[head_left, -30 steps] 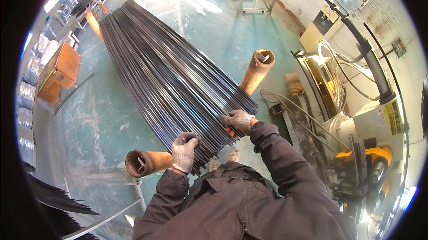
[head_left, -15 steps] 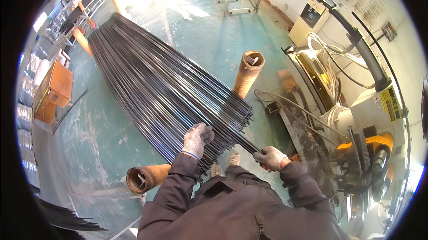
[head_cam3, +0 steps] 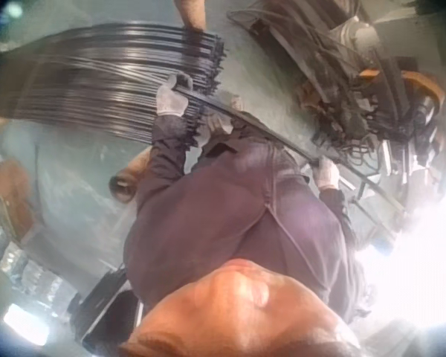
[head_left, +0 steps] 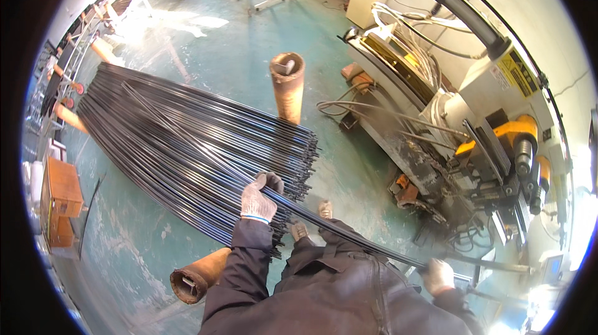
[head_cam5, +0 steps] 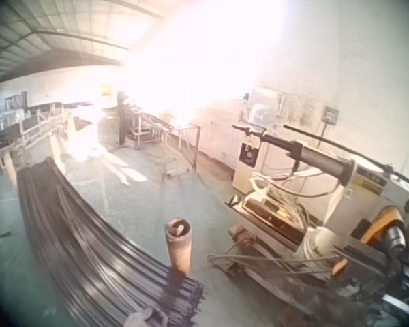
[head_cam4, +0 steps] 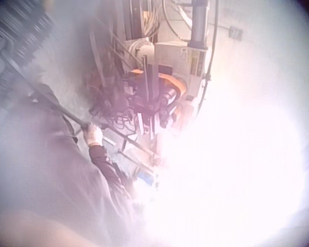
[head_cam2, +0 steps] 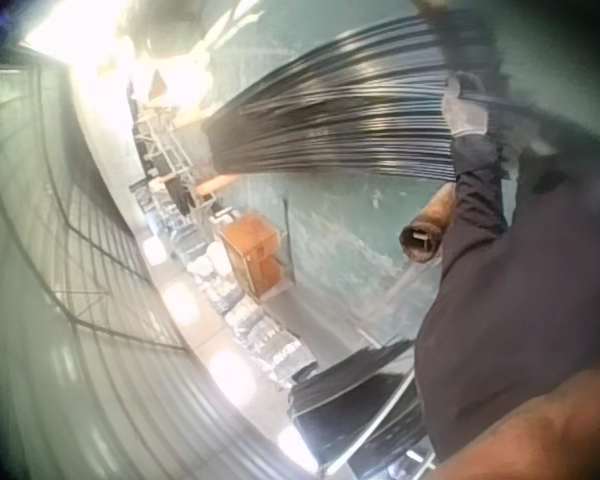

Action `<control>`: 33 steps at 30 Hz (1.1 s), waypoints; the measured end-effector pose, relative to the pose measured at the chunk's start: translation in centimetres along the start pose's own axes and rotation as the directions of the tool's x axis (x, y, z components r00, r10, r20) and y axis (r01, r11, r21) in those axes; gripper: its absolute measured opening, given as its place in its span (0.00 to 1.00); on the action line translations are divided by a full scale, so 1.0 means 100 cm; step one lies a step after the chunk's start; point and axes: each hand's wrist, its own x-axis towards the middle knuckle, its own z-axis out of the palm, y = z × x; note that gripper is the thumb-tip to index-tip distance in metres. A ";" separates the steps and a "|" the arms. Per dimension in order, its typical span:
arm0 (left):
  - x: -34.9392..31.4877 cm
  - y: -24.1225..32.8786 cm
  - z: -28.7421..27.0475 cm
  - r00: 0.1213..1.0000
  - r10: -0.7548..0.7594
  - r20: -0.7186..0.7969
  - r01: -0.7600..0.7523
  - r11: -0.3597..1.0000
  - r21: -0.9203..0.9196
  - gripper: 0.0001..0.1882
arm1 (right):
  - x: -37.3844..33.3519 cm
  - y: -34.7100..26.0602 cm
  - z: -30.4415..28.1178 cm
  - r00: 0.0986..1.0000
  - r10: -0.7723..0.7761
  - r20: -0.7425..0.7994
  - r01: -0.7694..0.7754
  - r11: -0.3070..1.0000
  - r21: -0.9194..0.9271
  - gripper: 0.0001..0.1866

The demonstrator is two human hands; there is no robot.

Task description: The person repeatedly picks up bundles of long metal rods from a rack and feeds them into a yellow and white bending machine. The rods are processed by the machine and then placed onto a collection rack. The person wears gloves and continues this cycle throughout the clip.

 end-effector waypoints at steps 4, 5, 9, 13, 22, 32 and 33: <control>-0.039 -0.023 0.052 0.982 -0.158 0.101 0.173 0.971 -0.163 0.03 | 0.017 -0.010 0.034 0.984 -0.020 -0.180 0.031 0.998 0.060 0.07; -0.052 -0.030 0.065 0.989 -0.139 0.040 0.140 0.990 -0.024 0.05 | 0.018 0.006 0.036 0.986 0.001 -0.169 0.005 0.999 0.036 0.07; -0.073 -0.013 0.130 0.946 -0.089 0.312 0.022 0.977 0.210 0.08 | 0.013 0.105 0.063 0.816 0.061 -0.575 -0.007 0.995 0.095 0.07; -0.096 0.021 0.217 0.851 0.079 0.519 -0.161 0.980 0.116 0.14 | -0.001 0.230 0.086 0.617 0.442 -0.651 -0.350 0.895 0.276 0.10; -0.129 -0.212 0.341 0.721 -0.211 0.660 -0.119 0.900 0.418 0.21 | 0.078 0.232 0.001 0.834 0.542 0.100 0.533 -0.839 0.107 0.24; -0.050 -0.195 0.453 0.585 -0.241 0.774 -0.299 0.823 0.483 0.23 | 0.096 0.292 -0.057 0.616 0.782 0.091 0.779 -0.622 0.073 0.18; -0.036 -0.202 0.458 0.564 -0.237 0.791 -0.329 0.814 0.479 0.22 | 0.102 0.293 -0.063 0.603 0.797 0.041 0.796 -0.604 0.045 0.19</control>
